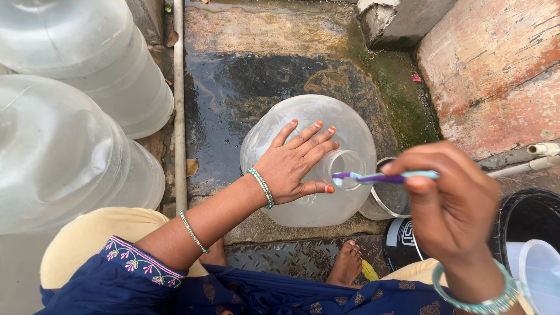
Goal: The person cleans a large transparent water dispenser bottle using a toothbrush and a green sponge. They scrub the inside neck and rim with the toothbrush, then wipe the exterior surface with the sponge.
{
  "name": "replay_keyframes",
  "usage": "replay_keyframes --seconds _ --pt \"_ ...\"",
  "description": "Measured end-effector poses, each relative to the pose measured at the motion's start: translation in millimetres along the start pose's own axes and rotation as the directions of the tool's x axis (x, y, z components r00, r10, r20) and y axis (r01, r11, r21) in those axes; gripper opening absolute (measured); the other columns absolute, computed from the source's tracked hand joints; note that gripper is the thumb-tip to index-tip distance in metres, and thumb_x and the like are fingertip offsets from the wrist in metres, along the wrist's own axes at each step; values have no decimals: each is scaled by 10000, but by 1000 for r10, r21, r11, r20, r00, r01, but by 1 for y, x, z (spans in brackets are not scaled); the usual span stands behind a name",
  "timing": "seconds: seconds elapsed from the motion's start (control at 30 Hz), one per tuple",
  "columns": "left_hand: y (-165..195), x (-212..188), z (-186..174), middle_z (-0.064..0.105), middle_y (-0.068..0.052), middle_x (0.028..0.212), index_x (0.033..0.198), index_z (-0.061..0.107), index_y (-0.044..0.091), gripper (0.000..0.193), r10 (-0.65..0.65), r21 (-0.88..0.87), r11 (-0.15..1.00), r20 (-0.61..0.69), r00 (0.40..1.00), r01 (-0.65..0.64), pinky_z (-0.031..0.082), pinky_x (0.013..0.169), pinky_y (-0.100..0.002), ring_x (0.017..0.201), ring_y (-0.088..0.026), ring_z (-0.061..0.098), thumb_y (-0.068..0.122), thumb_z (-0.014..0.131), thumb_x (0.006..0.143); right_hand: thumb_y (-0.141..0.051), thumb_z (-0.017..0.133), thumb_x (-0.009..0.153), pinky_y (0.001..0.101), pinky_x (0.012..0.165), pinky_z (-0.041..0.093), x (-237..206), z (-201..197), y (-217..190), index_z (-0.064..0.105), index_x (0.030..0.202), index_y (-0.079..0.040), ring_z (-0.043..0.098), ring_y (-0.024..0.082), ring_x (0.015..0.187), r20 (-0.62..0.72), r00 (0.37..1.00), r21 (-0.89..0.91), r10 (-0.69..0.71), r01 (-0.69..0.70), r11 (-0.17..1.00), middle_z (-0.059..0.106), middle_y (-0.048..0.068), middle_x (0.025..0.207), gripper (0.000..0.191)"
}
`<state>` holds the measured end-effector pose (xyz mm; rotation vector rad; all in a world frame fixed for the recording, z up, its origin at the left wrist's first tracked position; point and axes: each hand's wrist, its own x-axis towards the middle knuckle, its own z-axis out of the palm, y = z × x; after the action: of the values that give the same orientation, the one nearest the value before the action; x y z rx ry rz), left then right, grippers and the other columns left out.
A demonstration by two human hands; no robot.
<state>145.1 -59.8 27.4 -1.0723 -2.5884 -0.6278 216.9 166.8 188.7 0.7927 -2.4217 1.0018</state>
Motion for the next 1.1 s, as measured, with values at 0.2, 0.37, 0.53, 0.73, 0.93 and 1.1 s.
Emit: replay_keyframes --seconds 0.2,0.37,0.53,0.73,0.93,1.1 --pt "0 3 -2 402 -111 1610 1468 478 163 898 5 -44 999 -3 1000 -6 111 1240 -577 1536 -311 271 840 365 889 -272 527 1112 324 791 485 22 39 28 706 967 -27 629 187 860 171 985 14 27 -30 999 698 74 899 337" --pt "-4 4 -3 404 -113 1611 1472 484 158 911 -9 -76 997 13 1000 10 95 1252 -583 1546 -319 266 847 331 897 -380 485 1142 228 725 421 -1 -16 -19 669 1019 -48 542 117 752 -52 977 123 207 -199 972 677 60 994 399" --pt "-7 6 -10 385 -129 1630 1471 476 122 878 17 -65 998 26 1000 -15 96 1249 -584 1547 -330 266 807 369 932 -324 530 1161 249 820 513 -9 -20 -17 664 1032 -38 660 141 878 -24 999 59 35 -34 998 676 61 991 341" --pt "-3 4 -15 378 -123 1636 1469 473 120 866 51 -90 995 46 998 -47 102 1249 -579 1549 -327 270 793 398 929 -244 540 1065 309 742 510 28 30 14 696 989 -11 665 177 823 214 968 77 128 -148 986 678 89 924 290" --pt "-7 1 -9 397 -100 1626 1478 483 145 877 52 -79 996 56 997 -48 98 1254 -583 1557 -315 266 816 384 922 -371 485 1197 246 822 501 -8 -23 -28 649 1035 -43 655 138 869 4 999 58 50 -50 997 669 74 977 400" --pt "-7 3 -5 407 -102 1620 1484 484 161 906 56 -86 995 32 998 -53 94 1253 -585 1551 -311 265 847 354 906 -347 507 1172 245 769 479 -4 -11 -29 670 1036 -33 646 144 837 -1 998 -40 55 -55 998 670 91 934 379"
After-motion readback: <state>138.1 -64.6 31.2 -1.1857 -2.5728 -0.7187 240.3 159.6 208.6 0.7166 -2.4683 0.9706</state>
